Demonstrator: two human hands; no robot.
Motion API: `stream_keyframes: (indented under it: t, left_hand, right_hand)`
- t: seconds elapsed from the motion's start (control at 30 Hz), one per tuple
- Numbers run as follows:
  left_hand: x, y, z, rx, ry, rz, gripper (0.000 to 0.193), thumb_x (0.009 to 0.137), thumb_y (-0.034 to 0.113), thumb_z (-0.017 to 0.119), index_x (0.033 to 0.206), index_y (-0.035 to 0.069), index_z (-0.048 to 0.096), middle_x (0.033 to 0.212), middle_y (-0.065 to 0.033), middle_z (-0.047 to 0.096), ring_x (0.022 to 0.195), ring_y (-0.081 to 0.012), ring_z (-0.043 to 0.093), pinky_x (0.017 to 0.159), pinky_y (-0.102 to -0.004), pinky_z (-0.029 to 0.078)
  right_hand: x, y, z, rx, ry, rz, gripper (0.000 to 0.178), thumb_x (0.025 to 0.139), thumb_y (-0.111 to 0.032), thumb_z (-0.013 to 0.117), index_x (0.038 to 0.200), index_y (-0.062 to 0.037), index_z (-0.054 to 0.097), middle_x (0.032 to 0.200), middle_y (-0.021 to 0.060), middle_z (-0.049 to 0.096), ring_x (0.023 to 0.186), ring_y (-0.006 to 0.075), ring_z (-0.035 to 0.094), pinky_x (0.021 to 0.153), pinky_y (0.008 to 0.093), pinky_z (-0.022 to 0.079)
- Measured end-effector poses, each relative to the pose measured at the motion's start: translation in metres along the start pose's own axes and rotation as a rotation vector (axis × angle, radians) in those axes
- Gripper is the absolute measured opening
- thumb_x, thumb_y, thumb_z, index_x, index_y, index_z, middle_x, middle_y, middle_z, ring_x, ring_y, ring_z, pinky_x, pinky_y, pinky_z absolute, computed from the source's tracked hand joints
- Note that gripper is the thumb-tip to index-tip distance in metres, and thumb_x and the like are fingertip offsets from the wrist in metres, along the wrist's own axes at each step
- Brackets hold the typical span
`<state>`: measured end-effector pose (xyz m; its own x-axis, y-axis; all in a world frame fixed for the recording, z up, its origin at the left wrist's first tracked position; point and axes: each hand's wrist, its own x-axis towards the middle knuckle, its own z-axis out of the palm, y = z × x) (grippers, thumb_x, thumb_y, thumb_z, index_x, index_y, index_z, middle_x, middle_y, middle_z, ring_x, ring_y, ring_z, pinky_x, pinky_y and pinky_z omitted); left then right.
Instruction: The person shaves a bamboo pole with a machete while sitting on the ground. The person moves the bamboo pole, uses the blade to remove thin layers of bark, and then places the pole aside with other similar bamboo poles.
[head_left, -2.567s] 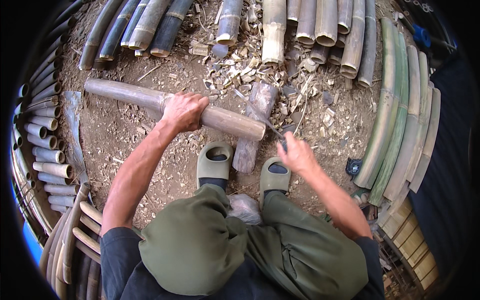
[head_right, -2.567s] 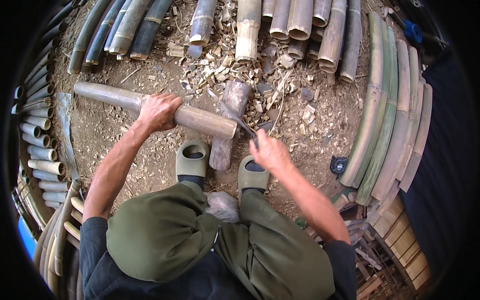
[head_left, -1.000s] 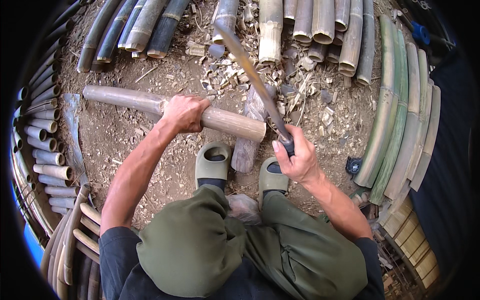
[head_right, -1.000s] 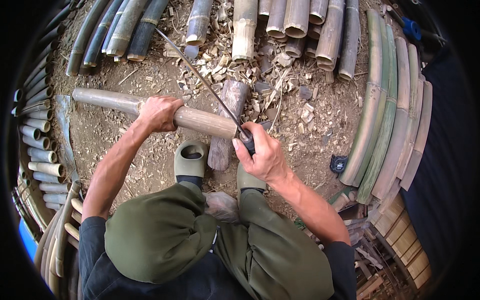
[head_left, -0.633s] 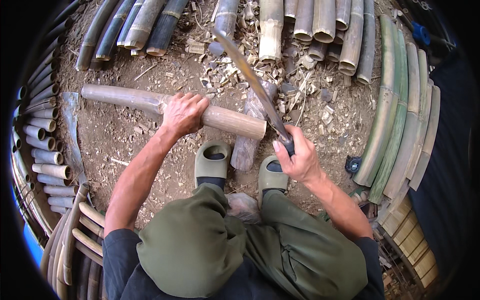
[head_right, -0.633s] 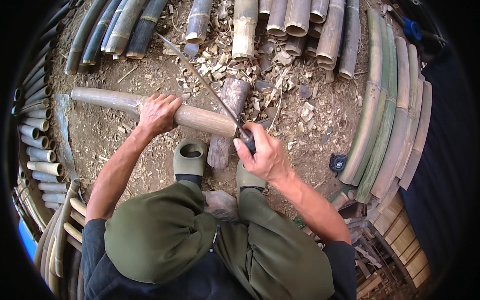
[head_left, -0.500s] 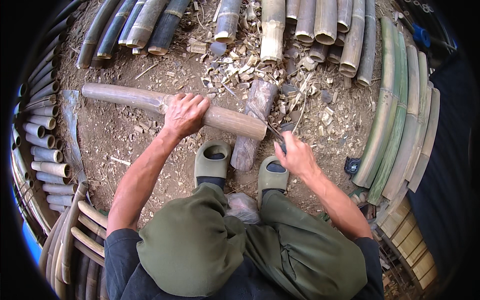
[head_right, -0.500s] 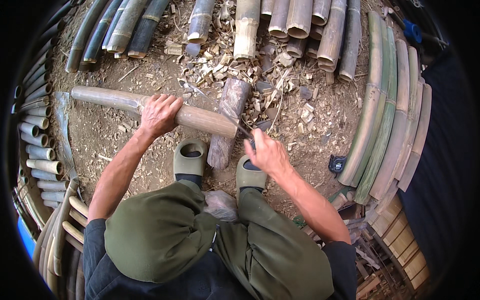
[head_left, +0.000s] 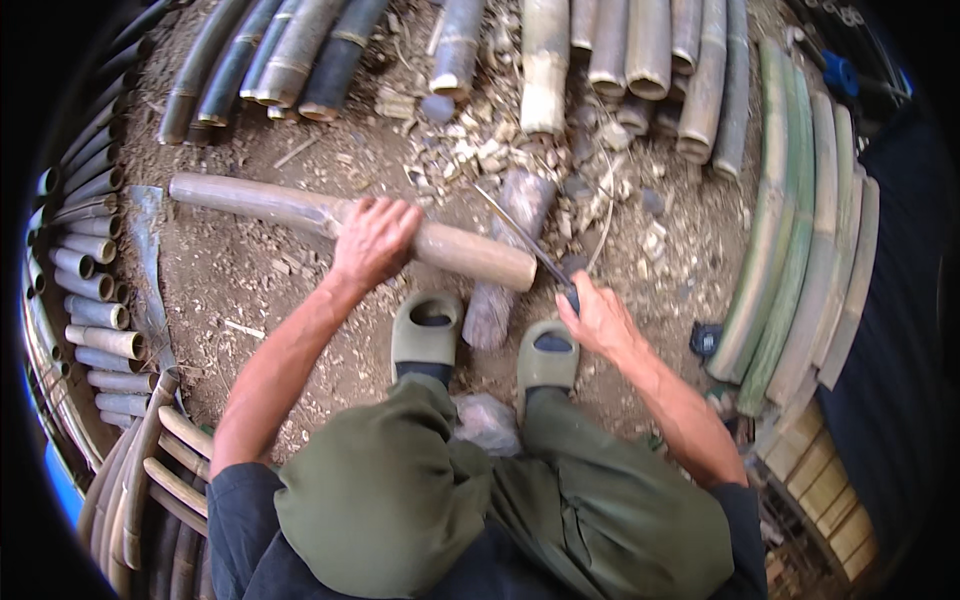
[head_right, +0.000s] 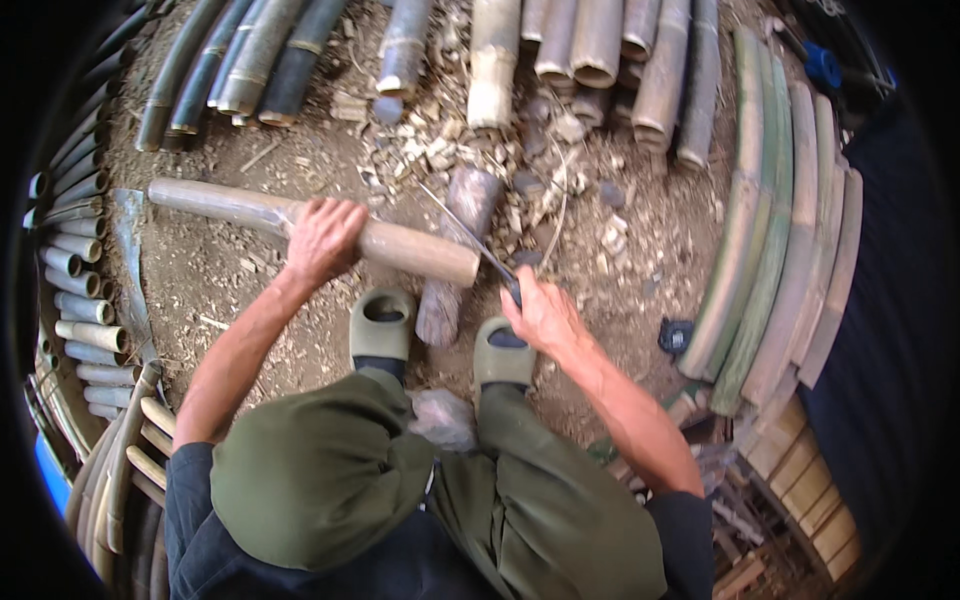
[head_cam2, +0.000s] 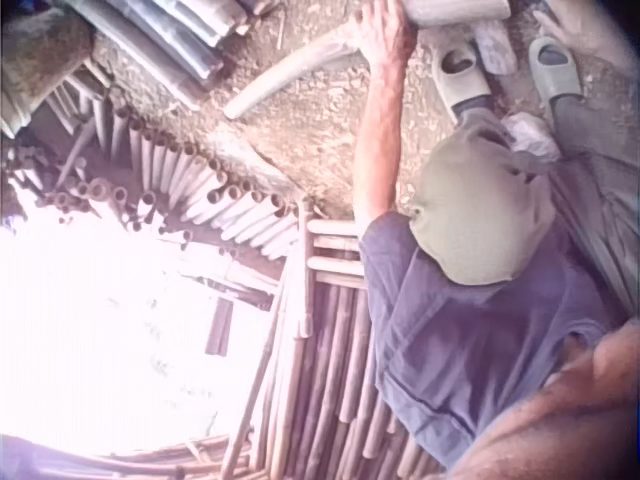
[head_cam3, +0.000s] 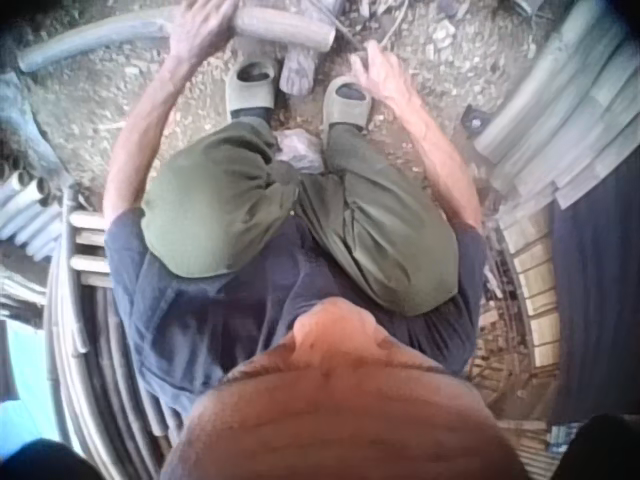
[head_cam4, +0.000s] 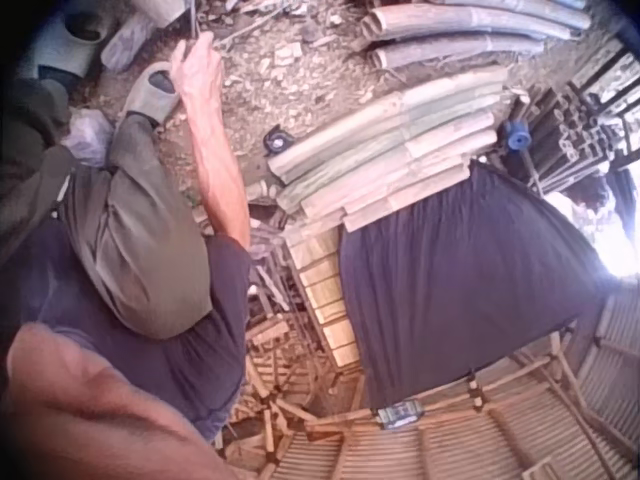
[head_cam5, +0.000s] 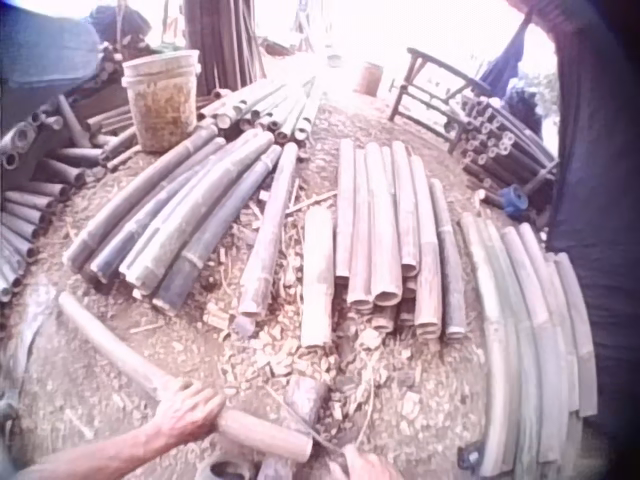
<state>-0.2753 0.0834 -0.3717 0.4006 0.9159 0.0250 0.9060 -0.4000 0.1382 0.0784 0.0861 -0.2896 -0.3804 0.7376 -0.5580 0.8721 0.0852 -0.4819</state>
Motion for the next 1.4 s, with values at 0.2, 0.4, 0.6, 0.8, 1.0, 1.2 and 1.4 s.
stream_keyframes:
  t: [0.2, 0.4, 0.6, 0.8, 1.0, 1.2, 1.4]
  left_hand:
    - [0.045, -0.004, -0.042, -0.100, -0.680, 0.011, 0.066, 0.063, 0.018, 0.082, 0.125, 0.017, 0.059, 0.109, -0.0060, 0.060, 0.108, -0.0227, 0.058, 0.098, -0.0437, 0.045]
    - [0.058, -0.015, -0.052, -0.060, -0.569, 0.087, 0.057, 0.062, 0.020, 0.082, 0.115, 0.022, 0.063, 0.107, -0.0047, 0.057, 0.109, -0.0232, 0.056, 0.091, -0.0408, 0.048]
    - [0.062, -0.008, -0.023, -0.126, -0.656, 0.000, 0.047, 0.061, 0.018, 0.081, 0.104, 0.013, 0.063, 0.099, -0.0083, 0.066, 0.097, -0.0266, 0.066, 0.083, -0.0419, 0.056]
    - [0.059, 0.010, -0.012, -0.173, -0.707, -0.046, 0.035, 0.063, 0.012, 0.074, 0.095, 0.009, 0.062, 0.095, -0.0097, 0.069, 0.091, -0.0307, 0.069, 0.082, -0.0434, 0.058]
    - [0.050, 0.005, -0.021, -0.175, -0.619, -0.024, 0.035, 0.063, 0.011, 0.075, 0.095, 0.010, 0.062, 0.095, -0.0083, 0.069, 0.094, -0.0301, 0.069, 0.083, -0.0426, 0.058]
    - [0.050, -0.010, -0.028, -0.133, -0.683, -0.103, 0.030, 0.066, 0.010, 0.074, 0.094, 0.010, 0.063, 0.093, -0.0069, 0.070, 0.091, -0.0266, 0.069, 0.082, -0.0410, 0.059]
    - [0.039, 0.001, -0.022, -0.145, -0.595, 0.006, 0.031, 0.068, 0.009, 0.073, 0.096, 0.011, 0.063, 0.093, -0.0071, 0.070, 0.090, -0.0256, 0.069, 0.080, -0.0402, 0.060]
  right_hand:
    - [-0.020, 0.028, 0.008, 0.064, 0.036, -0.009, 0.032, 0.096, -0.027, 0.061, 0.109, -0.0021, 0.046, 0.079, 0.0283, 0.066, 0.074, 0.0503, 0.065, 0.067, 0.0560, 0.052]
    - [-0.028, -0.011, -0.022, 0.146, 0.049, 0.014, 0.033, 0.095, -0.027, 0.063, 0.111, 0.0002, 0.053, 0.082, 0.0249, 0.067, 0.073, 0.0433, 0.068, 0.065, 0.0496, 0.055]
    - [-0.036, -0.029, -0.022, 0.235, 0.437, -0.340, 0.026, 0.093, -0.020, 0.068, 0.104, 0.0019, 0.059, 0.075, 0.0177, 0.066, 0.065, 0.0301, 0.070, 0.056, 0.0399, 0.055]
    - [-0.039, 0.018, -0.003, 0.118, -0.059, 0.109, 0.032, 0.094, -0.025, 0.065, 0.108, 0.0012, 0.053, 0.075, 0.0229, 0.065, 0.066, 0.0370, 0.069, 0.058, 0.0433, 0.054]
    - [-0.042, -0.022, -0.010, 0.215, 0.329, -0.275, 0.031, 0.096, -0.025, 0.064, 0.108, 0.0021, 0.054, 0.079, 0.0244, 0.067, 0.070, 0.0391, 0.070, 0.059, 0.0442, 0.055]
    - [-0.028, -0.009, -0.008, 0.194, 0.154, -0.135, 0.030, 0.096, -0.024, 0.064, 0.111, 0.0003, 0.054, 0.077, 0.0242, 0.067, 0.070, 0.0430, 0.070, 0.056, 0.0466, 0.054]
    - [-0.039, -0.009, 0.006, 0.062, 0.285, -0.254, 0.030, 0.097, -0.025, 0.063, 0.106, 0.0023, 0.054, 0.078, 0.0216, 0.067, 0.065, 0.0347, 0.071, 0.054, 0.0428, 0.054]
